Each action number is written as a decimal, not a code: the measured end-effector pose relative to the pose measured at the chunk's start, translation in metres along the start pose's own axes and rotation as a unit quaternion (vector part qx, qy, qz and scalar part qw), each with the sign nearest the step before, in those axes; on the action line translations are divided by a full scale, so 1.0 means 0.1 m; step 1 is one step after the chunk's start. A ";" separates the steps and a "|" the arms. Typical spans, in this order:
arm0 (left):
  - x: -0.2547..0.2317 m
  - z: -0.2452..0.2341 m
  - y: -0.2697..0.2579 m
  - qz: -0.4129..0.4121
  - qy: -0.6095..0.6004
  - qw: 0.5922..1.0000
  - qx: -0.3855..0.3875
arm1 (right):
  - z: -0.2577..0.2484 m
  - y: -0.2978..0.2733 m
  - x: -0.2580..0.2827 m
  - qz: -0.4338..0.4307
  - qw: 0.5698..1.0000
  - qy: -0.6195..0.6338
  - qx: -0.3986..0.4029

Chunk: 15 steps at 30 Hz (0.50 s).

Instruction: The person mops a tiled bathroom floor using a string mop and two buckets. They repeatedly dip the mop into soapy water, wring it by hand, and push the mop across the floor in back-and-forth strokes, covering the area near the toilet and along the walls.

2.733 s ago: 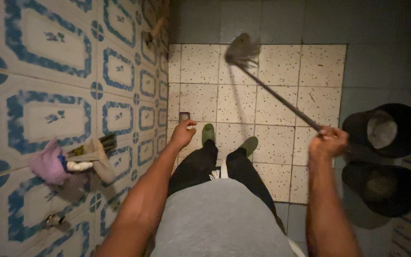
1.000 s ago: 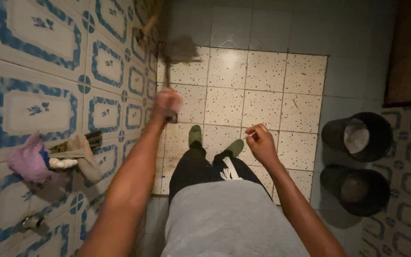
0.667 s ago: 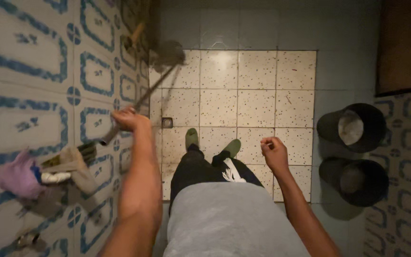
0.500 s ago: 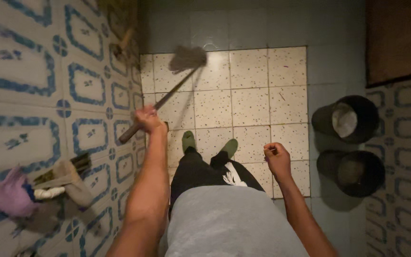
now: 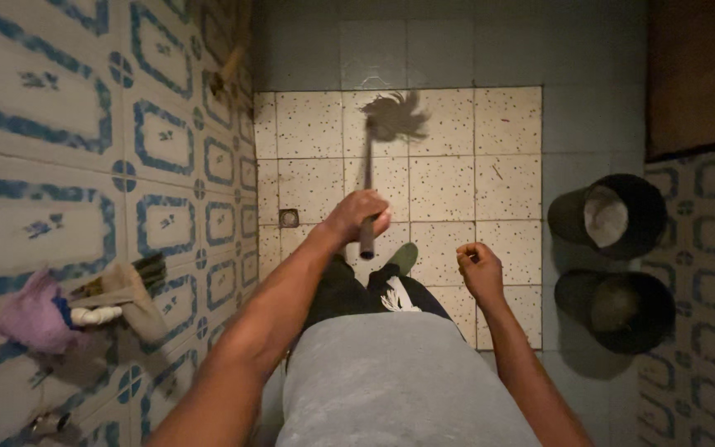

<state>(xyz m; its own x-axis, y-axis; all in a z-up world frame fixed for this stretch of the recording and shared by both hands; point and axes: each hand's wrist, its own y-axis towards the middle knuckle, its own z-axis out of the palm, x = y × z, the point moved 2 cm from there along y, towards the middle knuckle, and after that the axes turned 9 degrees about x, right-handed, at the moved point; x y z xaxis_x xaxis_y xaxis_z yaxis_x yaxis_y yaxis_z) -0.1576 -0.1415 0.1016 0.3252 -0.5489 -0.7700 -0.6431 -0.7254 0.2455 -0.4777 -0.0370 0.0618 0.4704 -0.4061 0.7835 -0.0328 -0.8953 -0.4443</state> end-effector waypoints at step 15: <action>1.13 -0.85 -1.99 -0.143 -0.133 0.742 -0.641 | 0.12 0.12 0.05 0.018 0.999 0.024 0.033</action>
<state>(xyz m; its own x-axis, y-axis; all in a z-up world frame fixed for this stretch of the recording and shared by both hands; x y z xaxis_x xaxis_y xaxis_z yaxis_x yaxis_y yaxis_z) 0.0660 -0.0940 0.0159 0.0640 -0.3189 -0.9456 0.6700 -0.6885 0.2776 -0.4652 -0.0476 0.0556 0.4266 -0.4481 0.7857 0.0106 -0.8661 -0.4997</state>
